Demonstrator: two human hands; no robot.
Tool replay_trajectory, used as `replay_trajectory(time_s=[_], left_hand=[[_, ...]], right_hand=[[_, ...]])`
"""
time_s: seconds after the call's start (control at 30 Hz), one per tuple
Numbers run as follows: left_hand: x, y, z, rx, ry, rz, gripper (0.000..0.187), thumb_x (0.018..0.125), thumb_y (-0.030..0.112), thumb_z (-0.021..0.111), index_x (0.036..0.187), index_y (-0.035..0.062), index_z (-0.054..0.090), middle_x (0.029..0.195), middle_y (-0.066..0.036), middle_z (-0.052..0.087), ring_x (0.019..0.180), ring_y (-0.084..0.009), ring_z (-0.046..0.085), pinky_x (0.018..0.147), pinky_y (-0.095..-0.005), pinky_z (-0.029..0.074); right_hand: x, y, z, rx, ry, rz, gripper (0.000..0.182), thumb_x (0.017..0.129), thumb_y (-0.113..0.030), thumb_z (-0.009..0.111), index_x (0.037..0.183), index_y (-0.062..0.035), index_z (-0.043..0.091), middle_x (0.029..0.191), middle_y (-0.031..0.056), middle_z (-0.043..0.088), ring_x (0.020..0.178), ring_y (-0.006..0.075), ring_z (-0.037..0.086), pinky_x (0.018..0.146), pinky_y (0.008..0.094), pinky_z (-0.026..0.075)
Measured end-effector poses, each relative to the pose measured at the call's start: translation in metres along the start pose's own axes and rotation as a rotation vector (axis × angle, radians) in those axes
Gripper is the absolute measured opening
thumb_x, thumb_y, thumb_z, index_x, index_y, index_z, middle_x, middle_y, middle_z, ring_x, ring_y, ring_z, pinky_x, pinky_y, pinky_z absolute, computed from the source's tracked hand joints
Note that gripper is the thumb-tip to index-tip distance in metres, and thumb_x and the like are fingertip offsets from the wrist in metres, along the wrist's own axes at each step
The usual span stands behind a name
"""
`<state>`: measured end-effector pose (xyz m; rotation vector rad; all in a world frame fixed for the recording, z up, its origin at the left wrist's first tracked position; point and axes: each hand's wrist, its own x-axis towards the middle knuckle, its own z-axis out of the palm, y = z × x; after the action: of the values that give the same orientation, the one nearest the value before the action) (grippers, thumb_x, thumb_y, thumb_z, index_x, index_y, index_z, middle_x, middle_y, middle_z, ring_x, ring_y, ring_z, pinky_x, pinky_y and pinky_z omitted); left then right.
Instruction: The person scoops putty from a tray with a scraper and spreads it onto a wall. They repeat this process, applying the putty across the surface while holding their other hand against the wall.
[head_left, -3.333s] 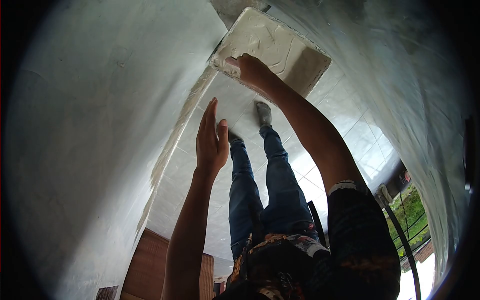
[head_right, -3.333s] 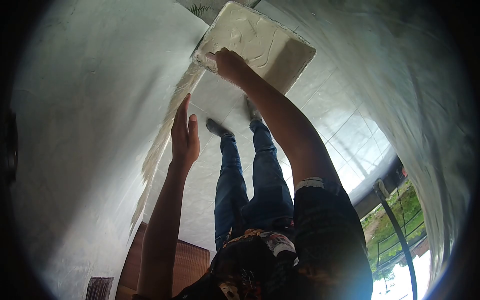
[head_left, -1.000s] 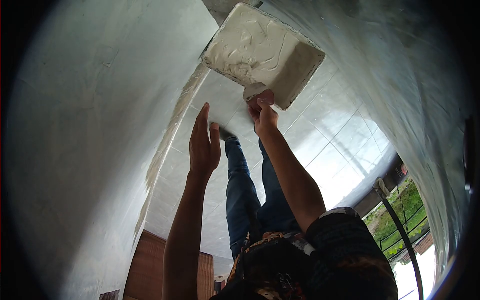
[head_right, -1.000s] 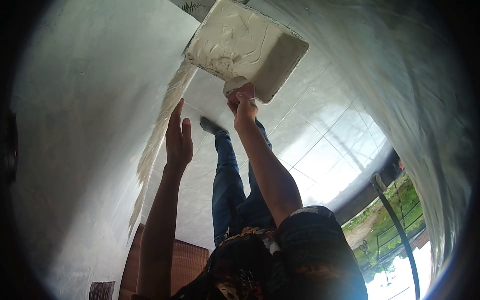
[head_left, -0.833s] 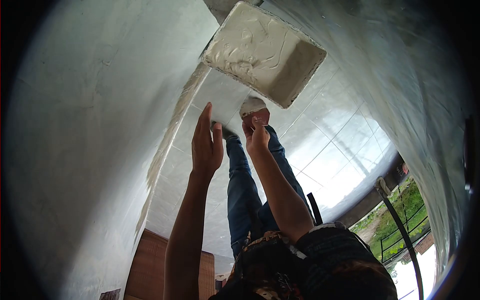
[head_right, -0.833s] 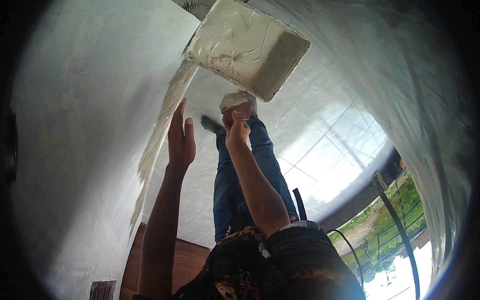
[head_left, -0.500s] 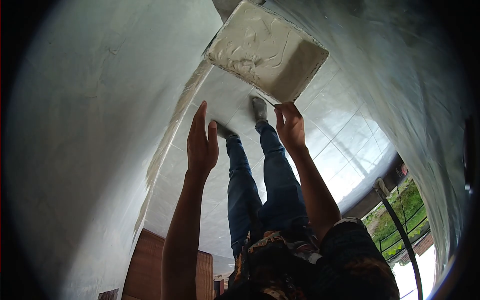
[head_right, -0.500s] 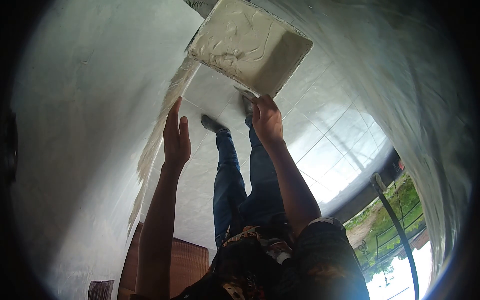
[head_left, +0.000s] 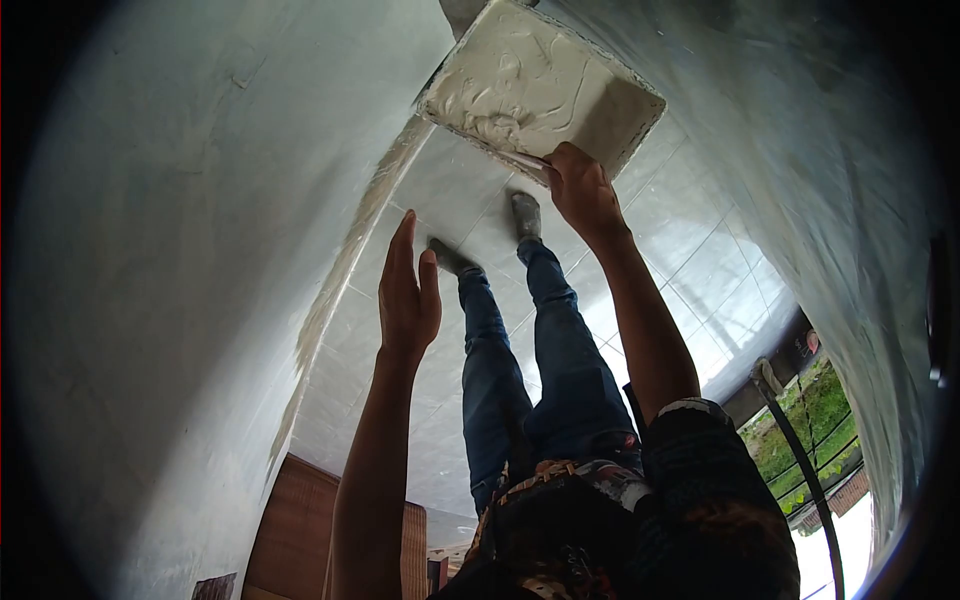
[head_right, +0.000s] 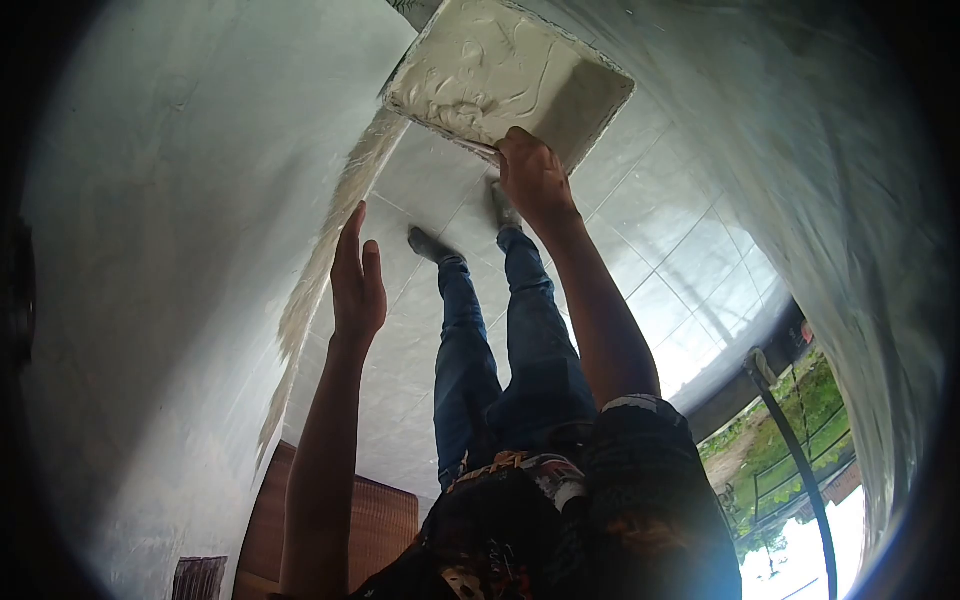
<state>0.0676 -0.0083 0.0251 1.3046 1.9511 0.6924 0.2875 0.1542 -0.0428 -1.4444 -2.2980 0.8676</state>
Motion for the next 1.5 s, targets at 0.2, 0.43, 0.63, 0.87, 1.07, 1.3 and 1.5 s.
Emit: replay_trajectory(time_s=[0.2, 0.43, 0.63, 0.87, 1.07, 1.3, 1.5], left_hand=[[0.002, 0.003, 0.004, -0.06, 0.004, -0.044, 0.057, 0.109, 0.04, 0.034, 0.152, 0.0026, 0.037, 0.153, -0.021, 0.044, 0.143, -0.035, 0.042, 0.118, -0.0462, 0.032], [0.006, 0.005, 0.012, -0.054, -0.015, -0.042, 0.059, 0.109, 0.041, 0.034, 0.152, 0.0014, 0.037, 0.152, -0.022, 0.044, 0.143, -0.0358, 0.042, 0.118, -0.0459, 0.031], [0.007, 0.009, 0.014, -0.068, -0.012, -0.028, 0.059, 0.109, 0.04, 0.034, 0.151, -0.0002, 0.038, 0.151, -0.024, 0.044, 0.142, -0.0367, 0.042, 0.117, -0.0461, 0.031], [0.005, 0.005, 0.012, -0.06, 0.004, -0.014, 0.057, 0.109, 0.039, 0.034, 0.15, -0.0003, 0.039, 0.15, -0.025, 0.046, 0.14, -0.0375, 0.044, 0.117, -0.0464, 0.032], [-0.003, 0.0, 0.012, -0.069, 0.003, -0.059, 0.055, 0.109, 0.036, 0.035, 0.15, -0.0003, 0.04, 0.149, -0.025, 0.047, 0.14, -0.0377, 0.045, 0.116, -0.0464, 0.033], [-0.01, -0.001, 0.008, -0.064, -0.006, -0.076, 0.055, 0.109, 0.036, 0.034, 0.149, -0.0008, 0.039, 0.149, -0.025, 0.046, 0.14, -0.0375, 0.045, 0.116, -0.0467, 0.034], [-0.012, -0.004, 0.005, -0.06, 0.017, -0.032, 0.054, 0.109, 0.035, 0.035, 0.15, -0.0013, 0.039, 0.149, -0.025, 0.046, 0.14, -0.0378, 0.045, 0.116, -0.0464, 0.034]], right_hand=[[-0.018, 0.039, 0.017, -0.038, -0.111, 0.014, 0.007, 0.088, -0.007, 0.061, 0.085, -0.0017, 0.065, 0.09, 0.0165, 0.062, 0.086, 0.0399, 0.065, 0.078, 0.0488, 0.053], [0.052, 0.021, 0.051, -0.164, -0.243, 0.118, 0.012, 0.089, -0.008, 0.058, 0.093, -0.0012, 0.067, 0.096, 0.017, 0.066, 0.095, 0.0402, 0.068, 0.085, 0.0474, 0.056], [0.091, 0.006, 0.05, -0.053, -0.27, 0.192, 0.017, 0.09, -0.009, 0.058, 0.1, 0.0017, 0.067, 0.099, 0.0269, 0.069, 0.098, 0.0412, 0.069, 0.087, 0.0477, 0.056], [0.095, 0.027, 0.082, -0.071, -0.195, 0.139, 0.023, 0.095, -0.014, 0.053, 0.105, 0.0027, 0.067, 0.095, 0.0285, 0.069, 0.092, 0.0431, 0.069, 0.083, 0.0518, 0.054], [0.102, 0.027, 0.071, -0.076, -0.411, 0.058, 0.022, 0.088, -0.006, 0.057, 0.107, 0.001, 0.068, 0.097, 0.0258, 0.071, 0.094, 0.0376, 0.071, 0.085, 0.0468, 0.055], [0.098, 0.031, 0.063, -0.067, -0.428, 0.012, 0.022, 0.089, -0.008, 0.057, 0.106, 0.0015, 0.068, 0.097, 0.024, 0.071, 0.093, 0.0374, 0.071, 0.083, 0.0468, 0.054], [0.115, 0.053, 0.037, -0.11, -0.682, 0.124, 0.025, 0.09, -0.013, 0.055, 0.106, 0.0011, 0.068, 0.1, 0.023, 0.071, 0.094, 0.0339, 0.07, 0.081, 0.0441, 0.054]])
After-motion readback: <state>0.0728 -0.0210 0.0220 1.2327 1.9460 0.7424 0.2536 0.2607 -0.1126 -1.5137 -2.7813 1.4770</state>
